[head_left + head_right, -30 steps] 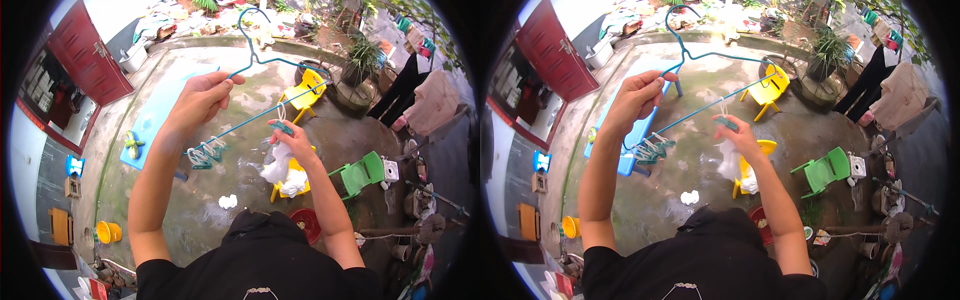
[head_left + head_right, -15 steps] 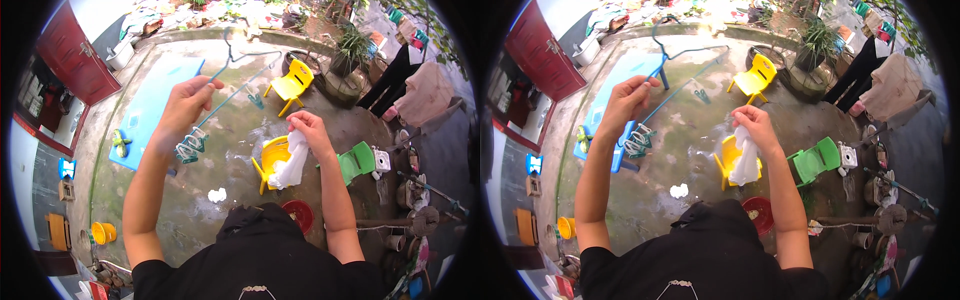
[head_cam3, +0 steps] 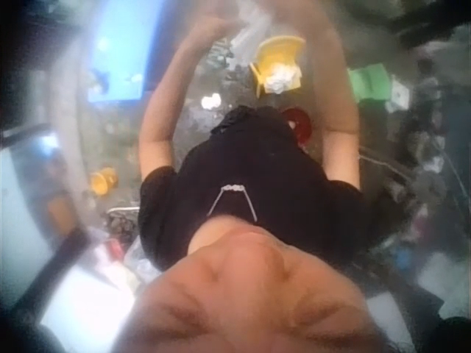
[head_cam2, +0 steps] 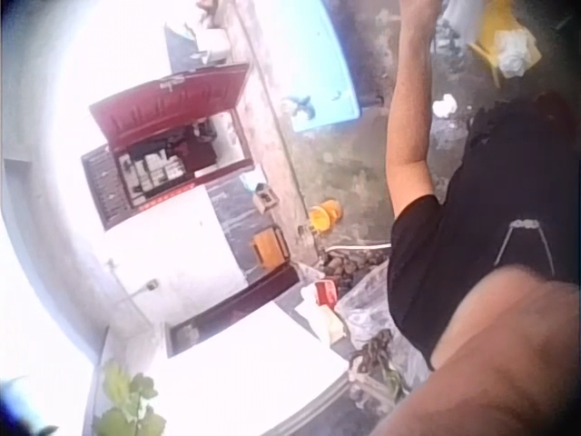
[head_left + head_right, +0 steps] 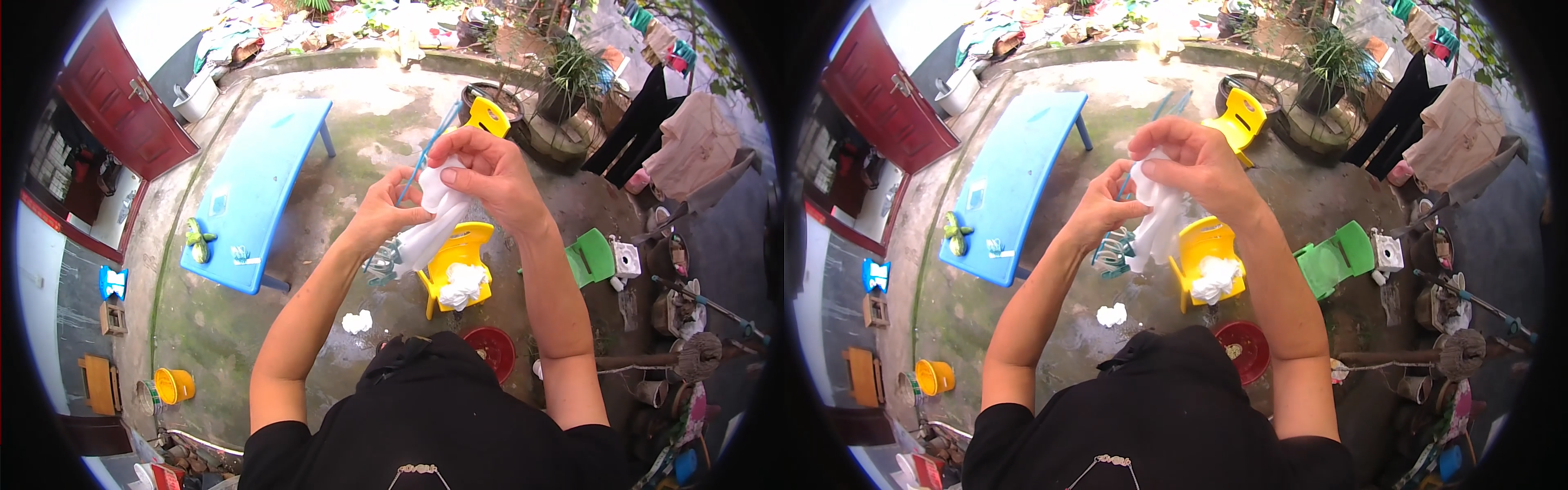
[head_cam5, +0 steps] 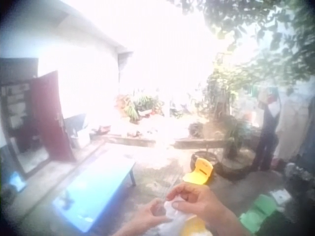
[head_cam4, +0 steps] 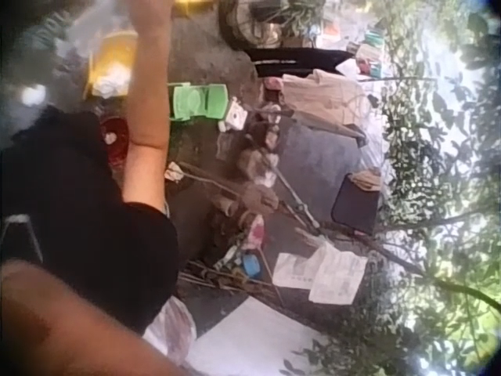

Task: The person attaches several plastic laundry clips to a blue plastic clothes hanger and then hangs a white cloth onto the clips.

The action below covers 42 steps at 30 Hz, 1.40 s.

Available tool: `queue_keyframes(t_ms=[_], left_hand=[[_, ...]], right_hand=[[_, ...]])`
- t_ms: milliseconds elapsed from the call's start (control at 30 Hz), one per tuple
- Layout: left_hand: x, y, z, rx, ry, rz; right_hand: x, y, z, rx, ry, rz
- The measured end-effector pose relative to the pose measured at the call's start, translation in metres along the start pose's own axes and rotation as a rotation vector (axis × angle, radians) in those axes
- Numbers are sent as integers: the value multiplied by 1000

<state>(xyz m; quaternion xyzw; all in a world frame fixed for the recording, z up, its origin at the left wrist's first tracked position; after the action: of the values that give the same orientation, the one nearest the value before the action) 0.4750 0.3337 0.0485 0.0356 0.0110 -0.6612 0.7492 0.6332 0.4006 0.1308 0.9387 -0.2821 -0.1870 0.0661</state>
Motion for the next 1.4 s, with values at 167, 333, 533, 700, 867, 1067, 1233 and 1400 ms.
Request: queue_keyframes(t_ms=[167, 333, 533, 700, 867, 1067, 1233, 1400], left_hand=[[-3, -27, 11, -122, -89, 67], [-5, -22, 30, -195, 73, 9], [-12, -31, 34, -377, 108, 67], [2, -49, 58, -474, 71, 131], [17, -44, 83, -550, 214, 184], [20, -35, 95, -579, 263, 207], [9, -41, 85, -470, 254, 242], [11, -56, 93, -437, 225, 270]], right_hand=[[16, -45, 19, 237, -35, 201], [30, -54, 61, 666, 43, 138], [43, -42, 96, 711, 191, 40], [52, -53, 95, 728, 133, 247], [40, -46, 109, 986, 46, 325], [1, -6, 104, 744, 39, 300], [0, 38, 94, 733, 44, -167], [11, 0, 112, 575, 110, 30]])
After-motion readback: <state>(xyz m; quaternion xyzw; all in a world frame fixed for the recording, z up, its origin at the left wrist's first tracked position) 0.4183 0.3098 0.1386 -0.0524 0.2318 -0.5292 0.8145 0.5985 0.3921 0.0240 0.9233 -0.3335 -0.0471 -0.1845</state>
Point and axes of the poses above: each hand's wrist, its own x-axis away from the middle knuckle, its own y-axis out of the palm, z = x × y, the point moved 2 cm from there along -x, towards the middle knuckle, and after that the axes turned 5 degrees about -x, right-handed, at the moved point
